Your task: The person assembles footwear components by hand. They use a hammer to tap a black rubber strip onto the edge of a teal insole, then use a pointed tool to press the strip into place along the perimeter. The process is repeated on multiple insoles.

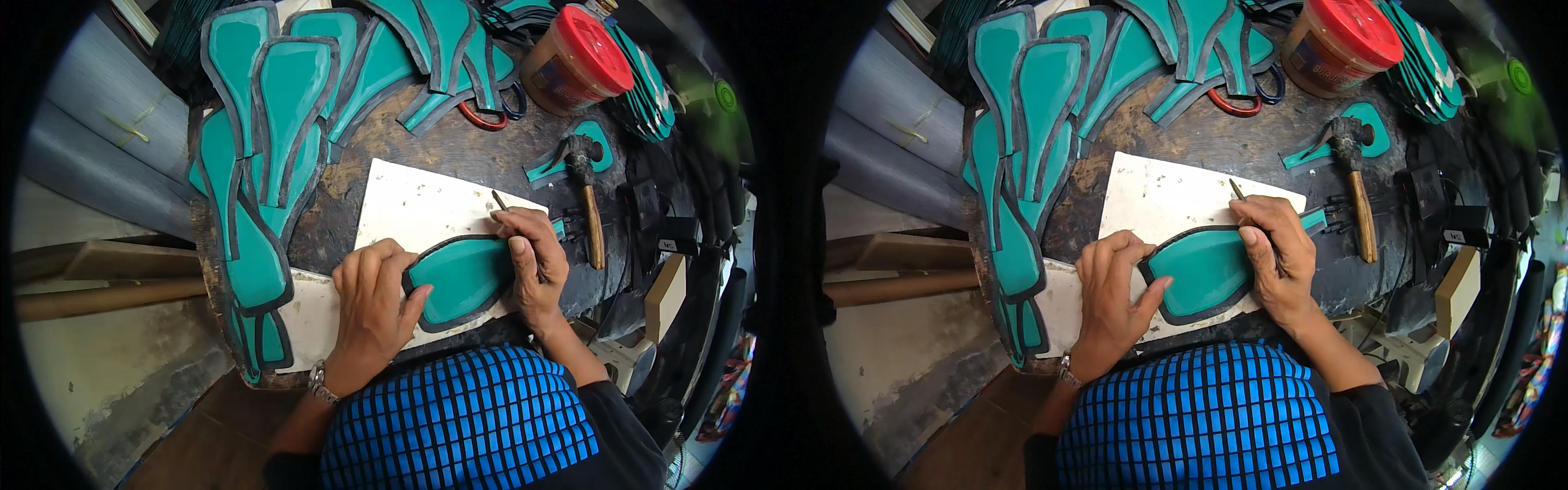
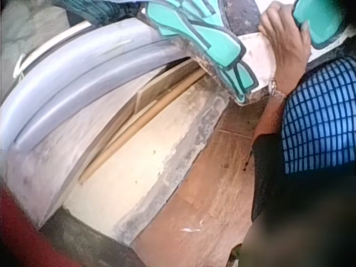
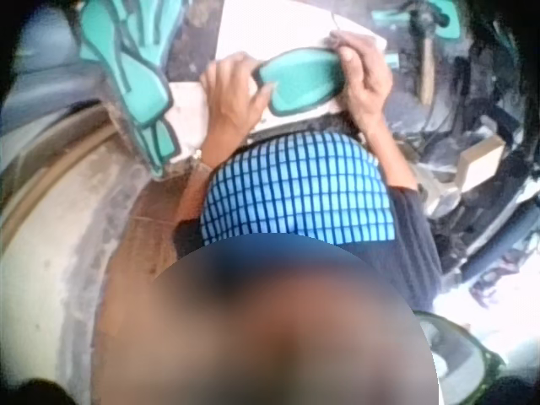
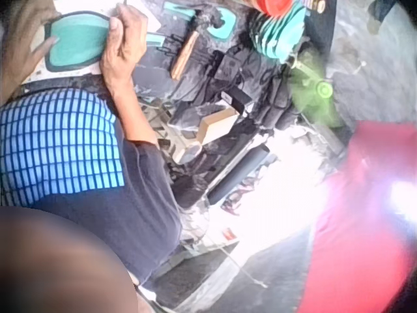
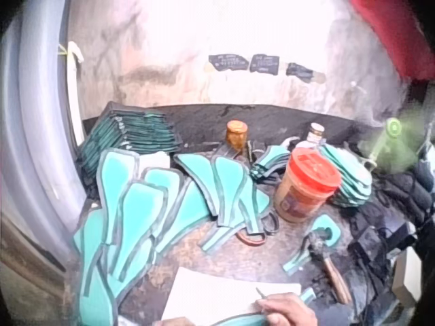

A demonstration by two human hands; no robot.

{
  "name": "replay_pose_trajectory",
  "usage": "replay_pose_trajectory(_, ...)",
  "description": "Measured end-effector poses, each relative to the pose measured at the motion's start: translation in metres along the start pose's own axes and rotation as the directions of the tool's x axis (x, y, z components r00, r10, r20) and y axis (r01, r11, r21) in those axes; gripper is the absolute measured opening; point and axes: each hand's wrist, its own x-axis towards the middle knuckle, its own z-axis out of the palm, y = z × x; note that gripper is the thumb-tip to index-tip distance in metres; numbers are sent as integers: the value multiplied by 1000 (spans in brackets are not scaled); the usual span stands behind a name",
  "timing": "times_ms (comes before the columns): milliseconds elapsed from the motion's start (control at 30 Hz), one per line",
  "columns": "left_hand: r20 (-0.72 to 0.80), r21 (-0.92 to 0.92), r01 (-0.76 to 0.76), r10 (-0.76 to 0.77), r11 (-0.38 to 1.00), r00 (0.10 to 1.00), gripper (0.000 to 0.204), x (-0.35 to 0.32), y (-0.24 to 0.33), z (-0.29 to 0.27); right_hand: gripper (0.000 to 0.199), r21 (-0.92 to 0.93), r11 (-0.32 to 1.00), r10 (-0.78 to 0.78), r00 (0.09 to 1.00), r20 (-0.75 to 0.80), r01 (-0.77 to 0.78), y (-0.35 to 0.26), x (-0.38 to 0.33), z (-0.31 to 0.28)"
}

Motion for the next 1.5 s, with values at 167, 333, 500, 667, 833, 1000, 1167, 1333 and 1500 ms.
replay_pose_trajectory(167,14,-263,103,-103,959,995,36,1,8,1,31,-366,907,-150,972,179,208,-5,-1,-22)
replay_pose_trajectory(333,-67,-473,94,-142,876,988,30,2,17,-13,33,-364,876,-225,936,272,317,-17,3,-44)
replay_pose_trajectory(500,-400,-214,-228,128,950,908,43,16,25,-26,35,-434,649,-658,748,92,624,-29,-3,-41)
replay_pose_trajectory(667,-475,-260,-260,111,930,873,52,23,36,-23,39,-618,455,-834,551,-41,641,-29,-5,-27)
replay_pose_trajectory(833,-517,-313,-320,122,894,847,46,23,30,-21,41,-587,482,-813,582,-22,651,-23,-9,-25)
replay_pose_trajectory(1000,-486,-549,-410,121,728,866,22,32,11,-22,45,-568,600,-683,731,4,564,-29,-12,-33)
replay_pose_trajectory(1167,-341,-811,-373,154,452,928,30,55,6,-32,65,-233,898,-371,927,58,374,-35,-24,-44)
replay_pose_trajectory(1333,-158,-984,-156,-15,89,987,50,60,28,-24,57,-276,866,-438,899,-18,417,-24,-38,-25)
replay_pose_trajectory(1500,42,-983,16,-140,-185,989,48,51,34,-18,42,-191,920,-365,925,-103,342,-10,-44,-2)
